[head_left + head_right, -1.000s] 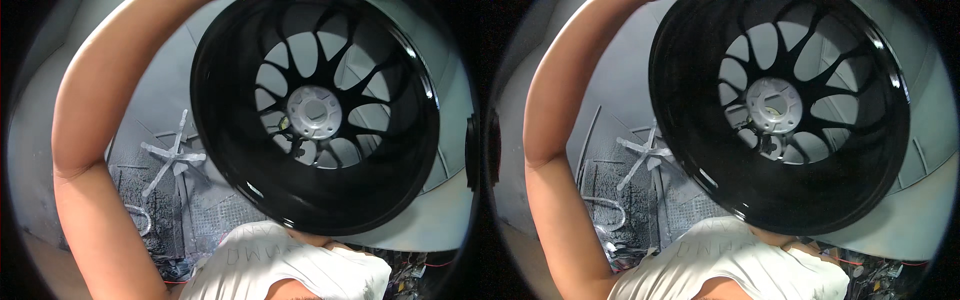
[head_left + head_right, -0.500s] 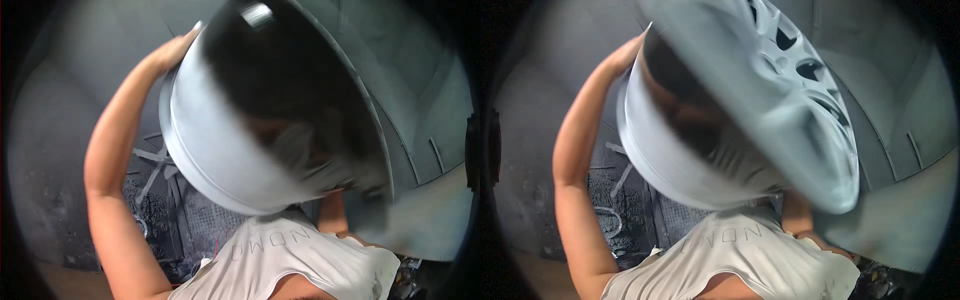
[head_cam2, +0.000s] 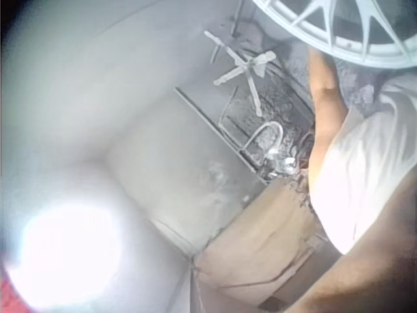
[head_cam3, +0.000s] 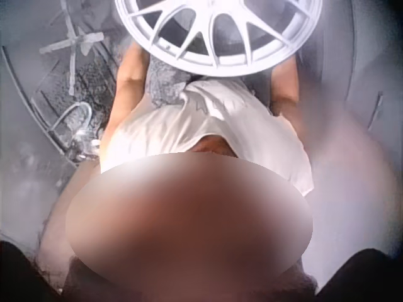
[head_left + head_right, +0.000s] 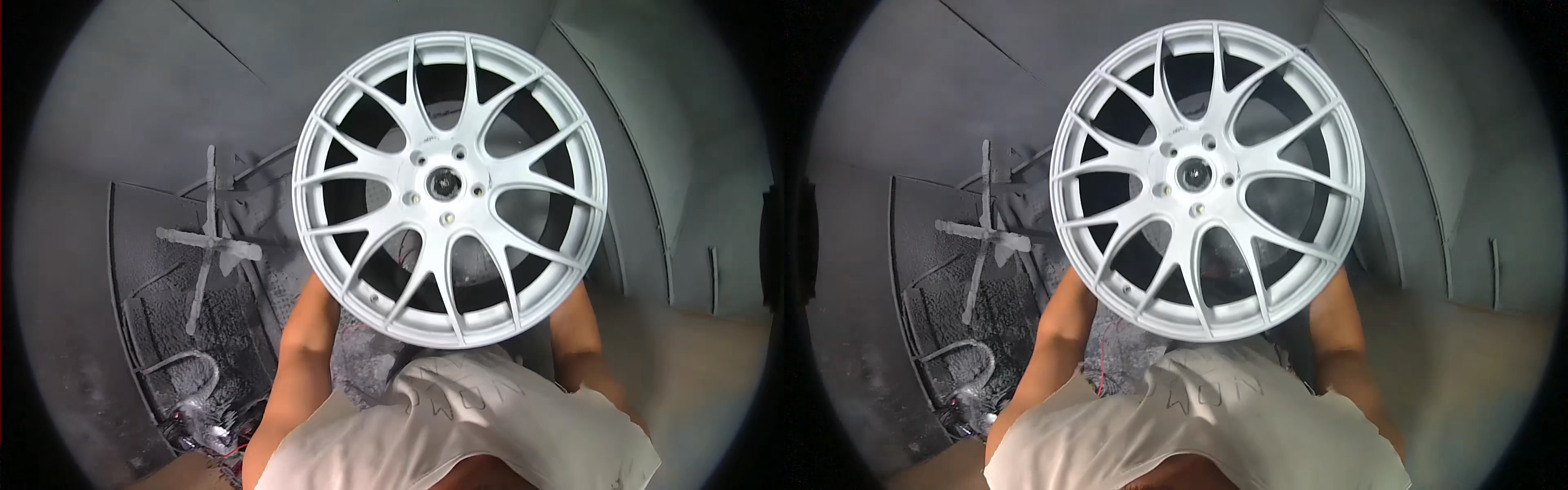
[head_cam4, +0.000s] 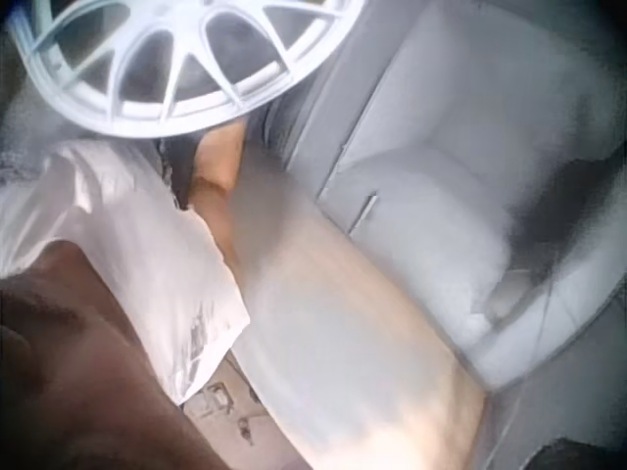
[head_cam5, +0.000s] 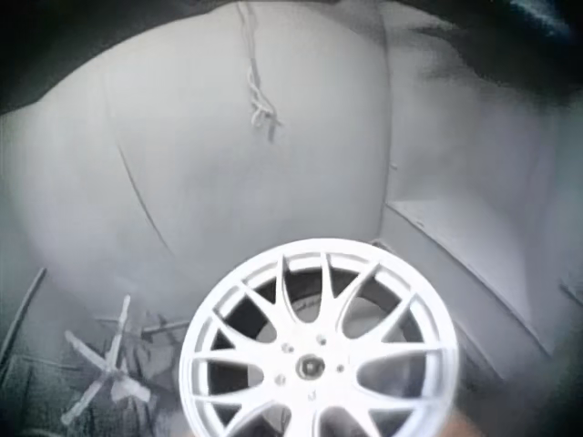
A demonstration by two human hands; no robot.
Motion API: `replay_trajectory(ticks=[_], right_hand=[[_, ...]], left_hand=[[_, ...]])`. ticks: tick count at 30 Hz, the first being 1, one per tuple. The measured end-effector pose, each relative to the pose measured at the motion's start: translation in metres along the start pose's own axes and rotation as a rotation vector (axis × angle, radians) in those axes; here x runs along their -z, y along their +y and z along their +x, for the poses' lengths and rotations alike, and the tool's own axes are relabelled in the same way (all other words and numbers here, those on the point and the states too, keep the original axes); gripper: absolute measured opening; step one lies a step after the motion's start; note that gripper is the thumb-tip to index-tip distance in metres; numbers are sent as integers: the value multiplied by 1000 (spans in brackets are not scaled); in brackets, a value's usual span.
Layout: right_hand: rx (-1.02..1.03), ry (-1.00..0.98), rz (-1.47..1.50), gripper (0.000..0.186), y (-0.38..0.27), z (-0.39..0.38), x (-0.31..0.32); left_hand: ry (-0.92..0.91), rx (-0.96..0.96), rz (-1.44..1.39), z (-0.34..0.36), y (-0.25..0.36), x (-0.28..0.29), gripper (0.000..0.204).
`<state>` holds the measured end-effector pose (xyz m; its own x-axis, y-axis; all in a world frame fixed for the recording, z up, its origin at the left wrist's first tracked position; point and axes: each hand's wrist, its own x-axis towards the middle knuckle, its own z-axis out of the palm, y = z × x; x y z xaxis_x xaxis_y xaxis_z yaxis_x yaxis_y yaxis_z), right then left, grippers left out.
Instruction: The person prepares paint by picking up a lid and a can from a workbench, wipes a car wheel rim with a cloth, and then uses a spray gun to apply paint to the rim.
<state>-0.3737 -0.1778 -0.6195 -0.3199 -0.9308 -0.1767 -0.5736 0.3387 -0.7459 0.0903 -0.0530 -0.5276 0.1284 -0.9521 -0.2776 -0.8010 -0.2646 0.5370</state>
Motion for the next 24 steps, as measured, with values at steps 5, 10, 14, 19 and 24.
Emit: replay_trajectory(ticks=[5,10,14,19,24], right_hand=[[-52,25,-27,76,13,-7,-5],[-91,49,-44,78,25,-24,-6],[-122,75,-38,79,48,-35,-9],[-130,114,-105,81,134,-136,-19],[-581,-609,-203,85,206,-388,-23]], left_hand=[[34,2,-25,-14,-23,6,56],[83,-39,-25,-15,-43,36,52],[147,-114,-55,-31,-85,22,49],[5,105,-444,-139,-142,-93,67],[-406,67,-267,-331,-191,-212,52]])
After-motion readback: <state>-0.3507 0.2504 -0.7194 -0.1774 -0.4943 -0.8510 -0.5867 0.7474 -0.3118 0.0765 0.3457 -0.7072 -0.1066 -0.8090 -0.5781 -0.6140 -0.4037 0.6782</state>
